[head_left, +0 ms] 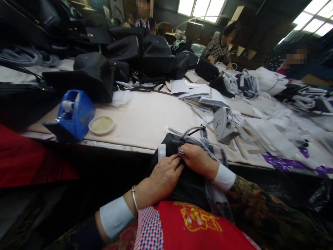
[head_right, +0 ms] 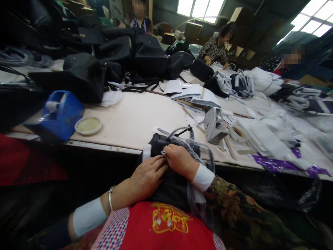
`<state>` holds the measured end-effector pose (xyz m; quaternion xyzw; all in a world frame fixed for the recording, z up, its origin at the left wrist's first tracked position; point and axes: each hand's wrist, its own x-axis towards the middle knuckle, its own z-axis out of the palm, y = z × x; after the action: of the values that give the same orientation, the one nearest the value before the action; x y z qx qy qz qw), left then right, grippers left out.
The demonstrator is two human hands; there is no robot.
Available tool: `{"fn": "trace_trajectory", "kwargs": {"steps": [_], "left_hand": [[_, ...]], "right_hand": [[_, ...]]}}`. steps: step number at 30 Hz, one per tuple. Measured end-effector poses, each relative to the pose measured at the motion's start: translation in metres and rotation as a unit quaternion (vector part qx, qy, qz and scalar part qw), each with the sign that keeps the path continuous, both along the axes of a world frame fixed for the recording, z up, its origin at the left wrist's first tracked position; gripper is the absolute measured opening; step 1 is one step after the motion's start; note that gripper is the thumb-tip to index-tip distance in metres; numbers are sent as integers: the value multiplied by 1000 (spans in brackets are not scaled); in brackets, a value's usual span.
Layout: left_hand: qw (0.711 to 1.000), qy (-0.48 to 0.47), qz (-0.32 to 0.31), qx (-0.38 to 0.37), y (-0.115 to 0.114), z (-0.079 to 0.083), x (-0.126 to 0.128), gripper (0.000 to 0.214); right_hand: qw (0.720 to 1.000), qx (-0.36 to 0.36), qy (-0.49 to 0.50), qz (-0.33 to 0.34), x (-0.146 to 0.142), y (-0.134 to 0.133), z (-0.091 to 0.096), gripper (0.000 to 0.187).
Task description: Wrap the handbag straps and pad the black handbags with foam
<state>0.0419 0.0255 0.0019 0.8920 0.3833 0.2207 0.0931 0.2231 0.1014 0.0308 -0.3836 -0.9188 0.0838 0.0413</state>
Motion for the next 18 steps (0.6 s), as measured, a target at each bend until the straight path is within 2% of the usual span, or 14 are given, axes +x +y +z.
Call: {"fn": "trace_trajectory", "kwargs": {"steps": [2, 5, 9, 12, 14, 16, 18], "left_hand": [[1000, -10, -7, -16, 1, -7, 1, 41], [999, -8, -6, -30, 2, -13, -1, 33], [999, -18, -5, -40, 2, -9, -6, 27], [998, -52, 10, 17, -2, -3, -9, 28], [994, -62, 51, 73, -4, -3, -15, 31], [991, -45, 54, 115, 3, -10, -25, 32], [988, -14, 24, 151, 18, -23, -35, 29]], "right_hand": [[999, 34, -18, -2, -2, 3, 2, 17], [994, 97, -30, -30, -10, 12, 2, 16], [995, 84, -21, -57, -20, 23, 3, 13], [996, 53, 35, -60, -15, 16, 15, 9], [991, 67, 106, -35, -3, 5, 27, 18], [979, 107, 172, -22, 13, -5, 34, 27], [963, 148, 217, -60, 35, -12, 35, 30]]}}
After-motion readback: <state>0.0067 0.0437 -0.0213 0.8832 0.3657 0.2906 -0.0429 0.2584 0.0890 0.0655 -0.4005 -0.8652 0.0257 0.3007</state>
